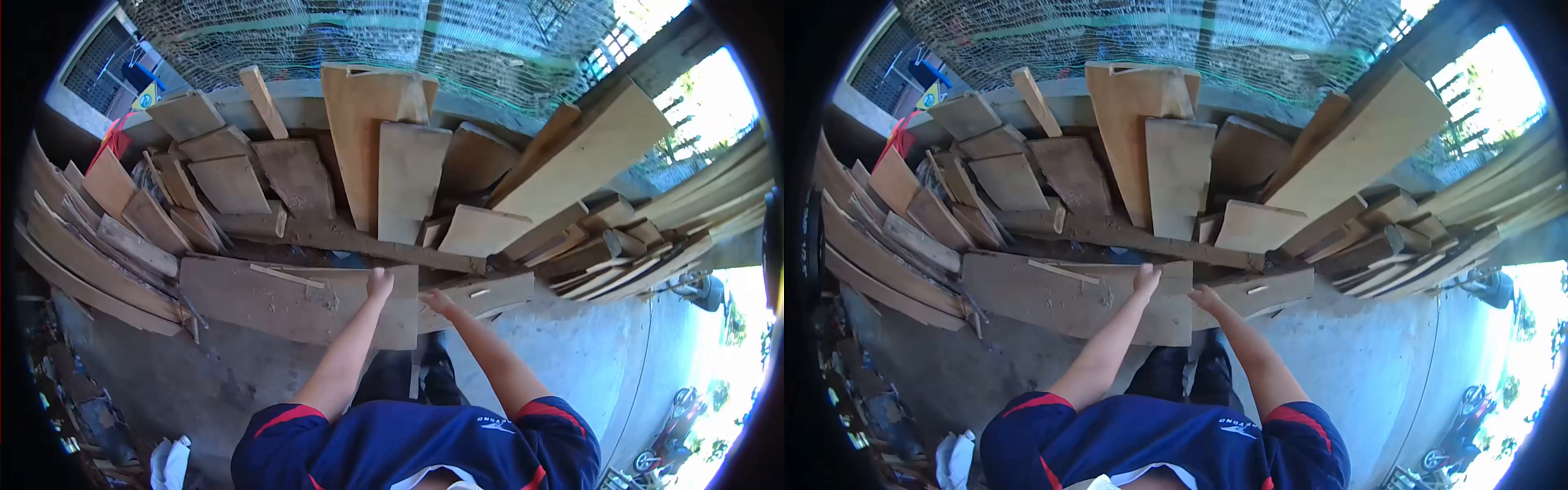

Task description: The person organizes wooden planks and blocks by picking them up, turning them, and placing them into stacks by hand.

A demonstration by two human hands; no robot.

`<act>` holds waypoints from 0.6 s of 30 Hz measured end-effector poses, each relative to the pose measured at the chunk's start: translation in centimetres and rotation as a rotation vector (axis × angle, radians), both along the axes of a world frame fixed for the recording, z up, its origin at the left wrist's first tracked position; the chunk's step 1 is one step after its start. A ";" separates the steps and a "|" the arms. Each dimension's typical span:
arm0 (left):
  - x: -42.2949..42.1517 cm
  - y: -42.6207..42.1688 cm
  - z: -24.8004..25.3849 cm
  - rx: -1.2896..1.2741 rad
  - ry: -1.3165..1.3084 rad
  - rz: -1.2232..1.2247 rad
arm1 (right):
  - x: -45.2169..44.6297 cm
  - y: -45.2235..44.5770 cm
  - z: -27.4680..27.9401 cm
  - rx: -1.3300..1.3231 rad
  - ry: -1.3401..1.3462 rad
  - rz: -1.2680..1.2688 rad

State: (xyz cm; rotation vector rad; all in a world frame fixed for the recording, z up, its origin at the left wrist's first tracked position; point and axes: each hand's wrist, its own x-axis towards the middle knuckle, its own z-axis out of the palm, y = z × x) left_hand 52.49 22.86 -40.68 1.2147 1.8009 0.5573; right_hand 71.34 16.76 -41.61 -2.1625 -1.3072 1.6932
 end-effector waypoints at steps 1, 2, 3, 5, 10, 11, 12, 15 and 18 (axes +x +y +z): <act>0.1 -1.5 0.6 -0.087 -0.050 0.011 | 0.1 -2.2 0.0 0.002 -0.002 -0.011; 0.2 -2.9 0.8 -0.083 -0.054 0.004 | 0.3 -3.9 0.1 0.011 -0.001 -0.041; 0.2 -4.0 1.1 -0.103 -0.175 0.031 | 0.5 -5.4 0.4 0.022 0.003 -0.068; -0.2 -5.4 2.0 -0.108 -0.292 0.048 | 0.8 -7.6 1.8 0.059 -0.019 -0.060; -2.1 -9.1 3.0 -0.527 -0.484 -0.084 | 1.9 -12.9 4.0 0.115 -0.096 -0.030; -2.7 -10.0 2.8 -0.557 -0.440 -0.045 | 2.1 -13.9 4.3 0.111 -0.101 -0.014; -3.5 -11.1 2.3 -0.587 -0.395 -0.007 | 2.4 -15.1 4.5 0.107 -0.106 0.001; -5.9 -14.1 -1.0 -0.629 -0.195 0.043 | 3.6 -19.0 5.1 0.095 -0.140 0.057; -5.9 -17.4 -0.4 -0.534 -0.084 0.099 | 5.7 -24.1 6.0 0.104 -0.128 0.056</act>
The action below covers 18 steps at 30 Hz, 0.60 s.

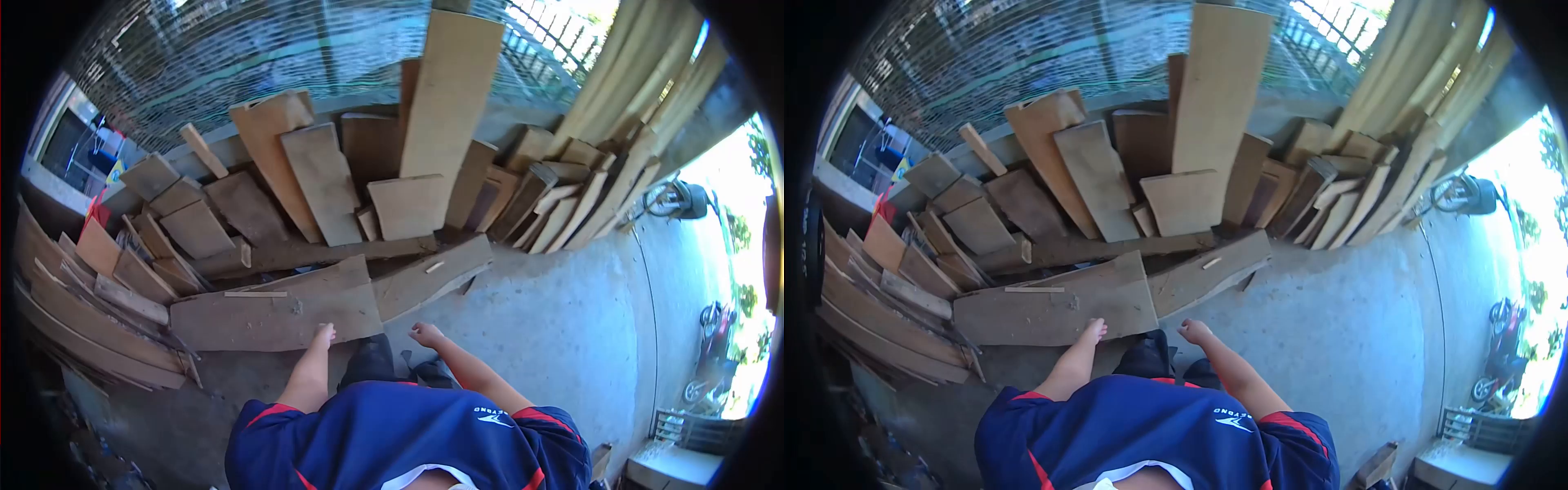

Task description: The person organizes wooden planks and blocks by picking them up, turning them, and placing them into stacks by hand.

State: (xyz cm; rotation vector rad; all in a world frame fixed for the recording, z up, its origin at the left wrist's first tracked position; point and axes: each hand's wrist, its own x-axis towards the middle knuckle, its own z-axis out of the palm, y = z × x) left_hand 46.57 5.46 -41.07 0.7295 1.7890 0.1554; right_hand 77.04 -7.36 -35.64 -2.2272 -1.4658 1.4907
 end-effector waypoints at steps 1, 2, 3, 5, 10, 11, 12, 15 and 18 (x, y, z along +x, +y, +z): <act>0.4 -1.4 0.3 0.002 -0.001 -0.020 | 1.1 -2.0 0.1 0.007 0.023 -0.005; 1.2 -2.3 0.6 -0.048 0.017 -0.108 | 2.4 -3.6 0.2 0.022 0.043 -0.005; 2.4 -2.9 0.9 -0.094 0.036 -0.193 | 4.0 -5.2 0.4 0.035 0.038 -0.018; 5.4 -5.0 0.7 -0.077 0.060 -0.245 | 7.2 -10.5 0.2 -0.023 0.063 -0.220; 16.1 -10.5 2.1 0.062 -0.066 -0.377 | 15.9 -26.1 -3.8 -0.046 -0.193 -0.483; 18.0 -11.3 0.9 0.091 -0.038 -0.562 | 17.2 -28.9 -3.3 -0.132 -0.264 -0.493; 19.6 -11.8 -2.9 0.132 -0.095 -0.659 | 18.6 -31.2 -2.5 -0.278 -0.245 -0.480; 26.1 -14.8 0.4 0.294 -0.169 -0.897 | 20.6 -37.9 -2.2 -0.328 -0.315 -0.498; 29.8 -15.5 4.2 0.382 -0.234 -1.109 | 21.1 -41.3 -2.2 -0.352 -0.292 -0.592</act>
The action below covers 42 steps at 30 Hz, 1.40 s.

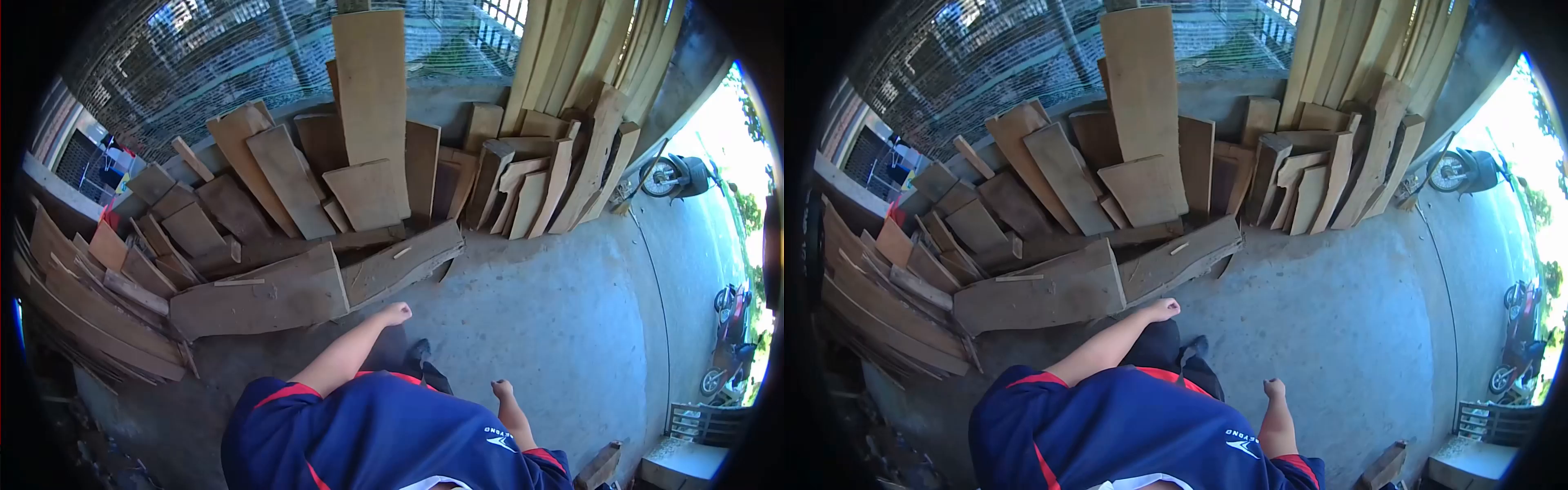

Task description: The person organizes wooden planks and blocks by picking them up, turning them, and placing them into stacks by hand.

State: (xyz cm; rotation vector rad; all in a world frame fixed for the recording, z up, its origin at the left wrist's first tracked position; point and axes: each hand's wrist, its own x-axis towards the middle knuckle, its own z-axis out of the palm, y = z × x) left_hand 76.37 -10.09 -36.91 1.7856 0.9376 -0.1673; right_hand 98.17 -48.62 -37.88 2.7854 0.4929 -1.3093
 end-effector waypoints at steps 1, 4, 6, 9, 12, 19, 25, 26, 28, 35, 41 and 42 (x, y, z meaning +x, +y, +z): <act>0.9 0.0 0.4 -0.009 -0.017 -0.083 | 0.0 -0.6 -0.4 0.010 0.003 -0.057; 1.7 1.2 -0.4 0.012 0.082 -0.134 | -0.9 -0.5 -2.1 0.077 0.003 -0.114; 1.6 2.1 0.8 0.025 0.302 -0.121 | -1.5 1.3 -2.0 0.115 0.057 -0.152; 0.9 4.0 -1.2 0.143 0.486 -0.244 | -1.3 4.8 -3.4 0.226 0.165 -0.077; 1.6 5.3 -2.9 0.133 0.628 -0.256 | 0.0 9.1 -2.4 0.343 0.214 -0.058; 12.7 9.5 -6.4 -0.057 0.578 0.094 | 10.7 13.9 1.5 0.359 0.130 0.090; 27.2 8.4 -5.7 0.011 0.154 0.144 | 22.7 14.6 3.7 0.328 0.035 0.085; 29.0 7.8 -3.9 0.072 0.155 0.032 | 24.6 14.5 3.4 0.326 0.004 0.068; 31.8 6.9 -3.8 0.105 0.185 -0.074 | 27.8 14.4 3.2 0.317 -0.042 -0.008; 38.7 6.8 -2.8 0.079 0.301 -0.366 | 38.3 15.7 1.0 0.346 0.047 -0.038; 44.7 7.6 -4.4 -0.246 -0.033 0.402 | 49.1 19.1 -1.2 0.293 0.123 0.246; 45.8 7.3 -4.5 -0.248 -0.091 0.495 | 51.2 20.3 -1.5 0.300 0.125 0.287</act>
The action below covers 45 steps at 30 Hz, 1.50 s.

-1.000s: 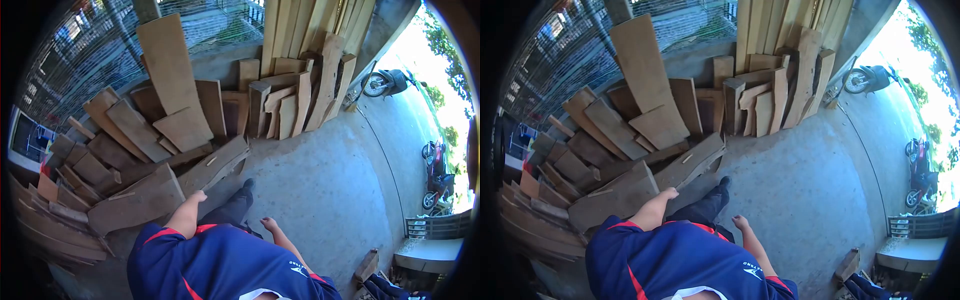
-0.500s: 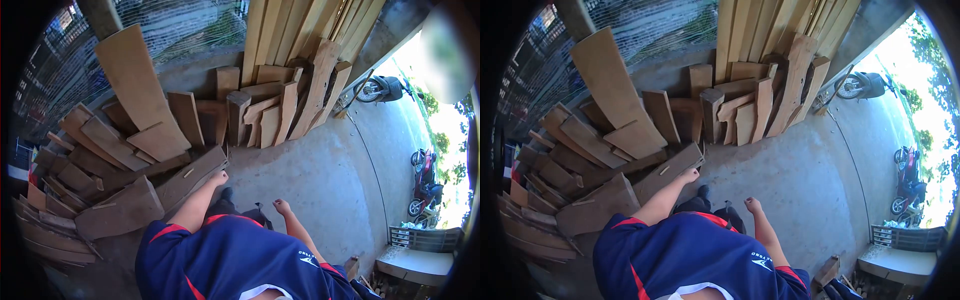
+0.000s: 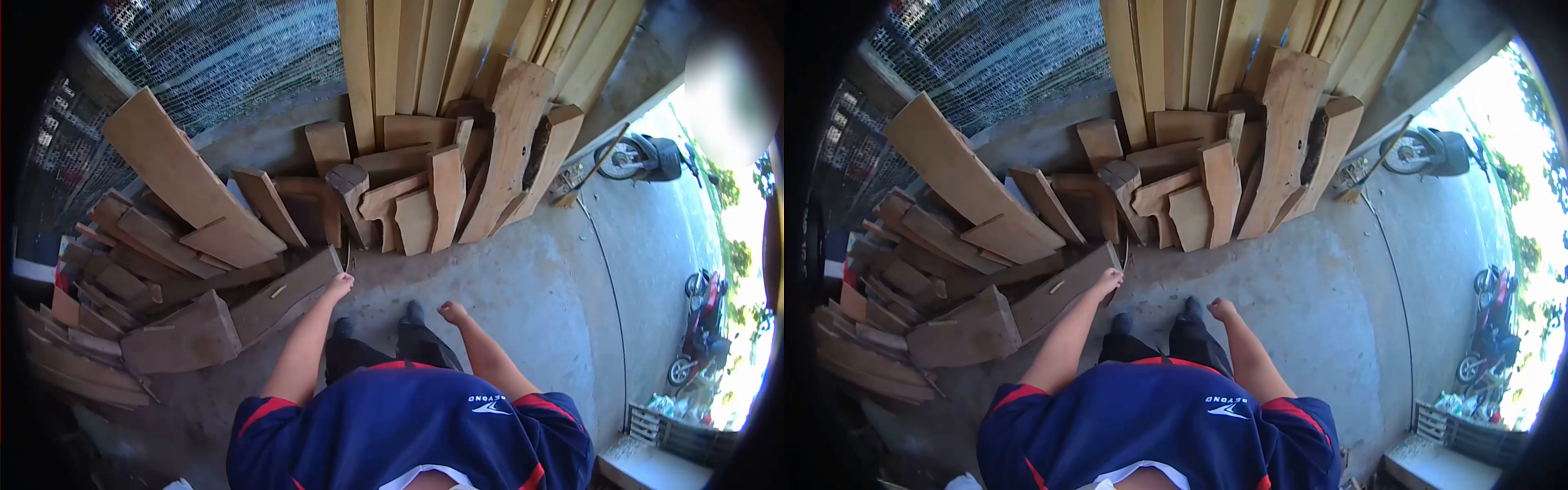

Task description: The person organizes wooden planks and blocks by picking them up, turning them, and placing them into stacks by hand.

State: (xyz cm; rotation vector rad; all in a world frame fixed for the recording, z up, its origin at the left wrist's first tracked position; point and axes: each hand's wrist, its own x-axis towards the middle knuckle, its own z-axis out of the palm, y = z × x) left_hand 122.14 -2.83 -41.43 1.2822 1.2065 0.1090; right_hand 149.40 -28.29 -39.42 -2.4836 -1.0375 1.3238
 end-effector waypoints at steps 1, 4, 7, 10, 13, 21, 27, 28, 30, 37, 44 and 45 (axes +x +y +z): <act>1.2 -0.4 -0.1 0.028 0.059 0.022 | 2.1 1.9 0.3 0.014 -0.002 0.039; 2.1 -3.1 -2.0 0.077 0.126 -0.011 | 8.5 8.4 1.5 0.109 -0.117 0.202; 4.2 -6.7 2.9 0.060 0.212 -0.059 | 14.3 16.2 2.6 0.161 -0.263 0.266; 2.3 -10.6 -1.2 0.037 0.172 -0.061 | 17.5 23.9 6.9 0.184 -0.562 0.219; 0.3 -13.4 0.2 0.068 0.165 0.014 | 19.2 29.7 10.6 0.220 -0.891 0.099; -5.6 -16.4 1.5 -0.031 0.647 -0.034 | 21.0 35.4 8.9 0.311 -0.869 0.521; -2.5 -14.9 2.7 0.014 0.551 0.040 | 17.8 30.9 8.4 0.533 -0.557 0.732; -1.6 -14.4 2.5 0.023 0.535 0.009 | 17.7 29.4 5.6 0.668 -0.390 0.671; 0.3 -13.8 2.1 0.048 0.476 0.026 | 15.3 25.7 8.9 0.596 -0.370 0.678; 7.6 -11.3 5.6 0.170 0.402 -0.170 | 8.0 13.7 8.1 0.705 -0.471 0.799; 5.5 -11.9 7.6 0.239 0.082 -0.106 | 4.5 11.6 8.9 0.744 -0.587 0.266; 4.4 -12.5 6.9 0.218 -0.012 -0.034 | 4.0 11.7 11.1 0.753 -0.610 0.218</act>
